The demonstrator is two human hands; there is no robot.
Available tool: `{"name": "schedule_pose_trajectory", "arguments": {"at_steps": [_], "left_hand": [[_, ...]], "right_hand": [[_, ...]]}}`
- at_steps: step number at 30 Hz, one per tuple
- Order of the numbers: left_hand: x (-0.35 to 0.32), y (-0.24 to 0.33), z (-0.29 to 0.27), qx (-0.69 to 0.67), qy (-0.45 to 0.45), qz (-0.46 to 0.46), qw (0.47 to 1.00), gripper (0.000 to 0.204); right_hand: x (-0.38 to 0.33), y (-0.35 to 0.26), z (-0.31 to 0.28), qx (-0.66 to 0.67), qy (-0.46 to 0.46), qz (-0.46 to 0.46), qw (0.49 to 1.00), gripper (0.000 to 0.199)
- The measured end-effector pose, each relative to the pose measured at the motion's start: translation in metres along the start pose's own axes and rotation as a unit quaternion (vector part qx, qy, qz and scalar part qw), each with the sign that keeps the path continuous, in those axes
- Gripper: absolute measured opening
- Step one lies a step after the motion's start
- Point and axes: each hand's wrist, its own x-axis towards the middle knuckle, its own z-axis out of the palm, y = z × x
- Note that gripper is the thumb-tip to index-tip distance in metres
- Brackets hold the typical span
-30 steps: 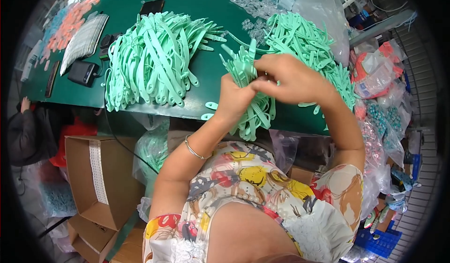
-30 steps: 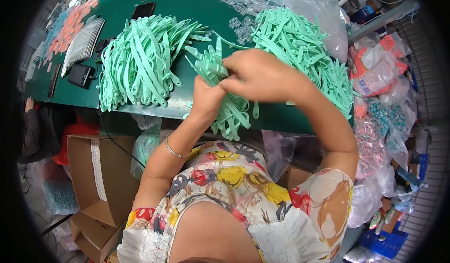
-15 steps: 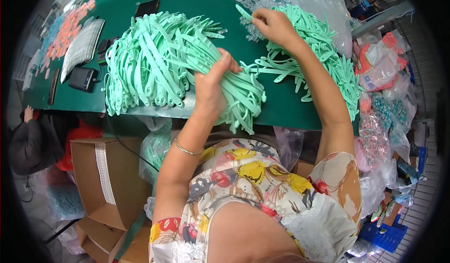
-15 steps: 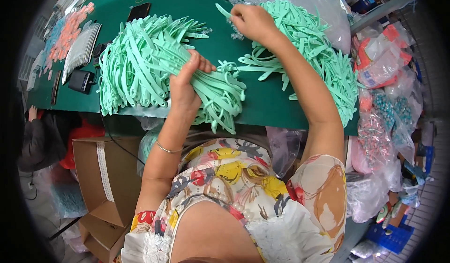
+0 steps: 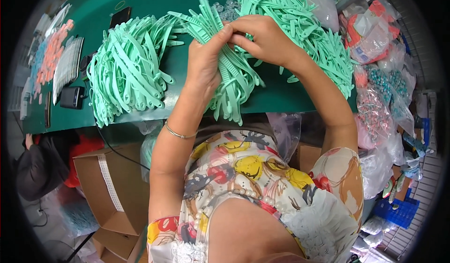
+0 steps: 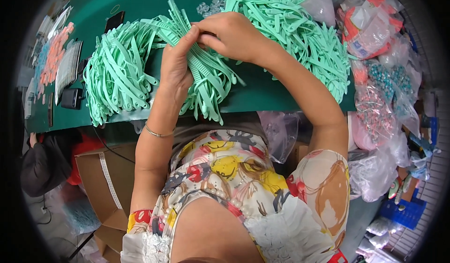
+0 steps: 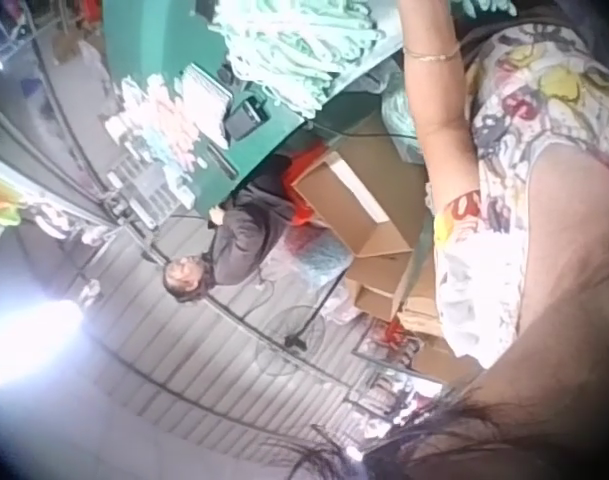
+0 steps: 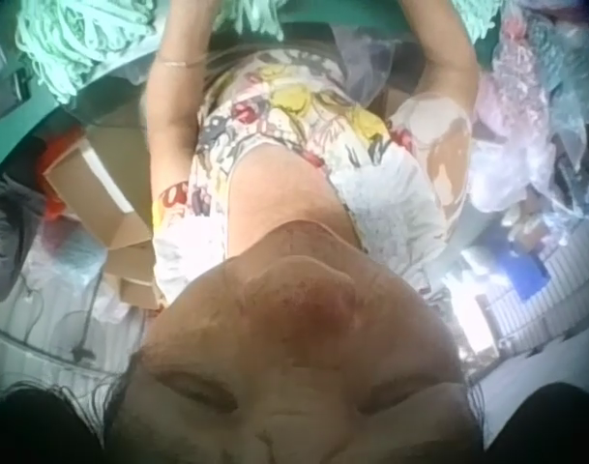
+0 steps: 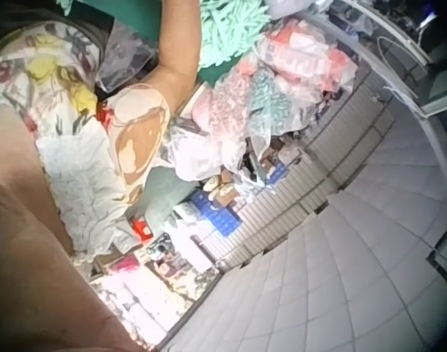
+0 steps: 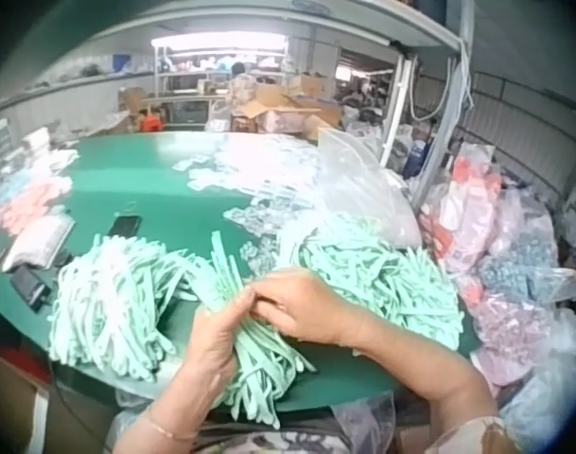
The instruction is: Sorting and grouping green plastic strips at a workstation.
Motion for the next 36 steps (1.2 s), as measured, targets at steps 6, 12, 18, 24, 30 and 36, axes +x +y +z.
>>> {"name": "schedule_pose_trajectory", "arguments": {"at_steps": [6, 12, 18, 24, 30, 36], "left_hand": [[0.001, 0.025, 0.004, 0.055, 0.037, 0.060, 0.996, 0.026], [0.009, 0.045, -0.005, 0.074, -0.034, 0.089, 0.993, 0.023], [-0.003, 0.062, -0.011, 0.140, -0.034, 0.139, 0.980, 0.015], [-0.015, 0.045, 0.001, 0.183, -0.039, 0.004, 0.982, 0.023], [-0.017, 0.021, 0.010, 0.186, -0.071, -0.069, 0.978, 0.024], [-0.016, 0.040, -0.004, 0.119, -0.038, -0.024, 0.992, 0.018]], "right_hand": [[-0.035, 0.031, -0.019, -0.044, 0.005, 0.070, 0.997, 0.013], [-0.071, 0.043, 0.014, -0.227, -0.074, 0.120, 0.964, 0.016], [-0.067, 0.034, -0.022, 0.166, 0.048, 0.258, 0.951, 0.015], [-0.068, 0.003, -0.020, 0.303, 0.166, 0.230, 0.910, 0.018], [-0.062, -0.031, 0.011, 0.203, 0.131, 0.168, 0.956, 0.017], [-0.068, -0.005, 0.009, 0.142, 0.153, 0.149, 0.966, 0.013]]}}
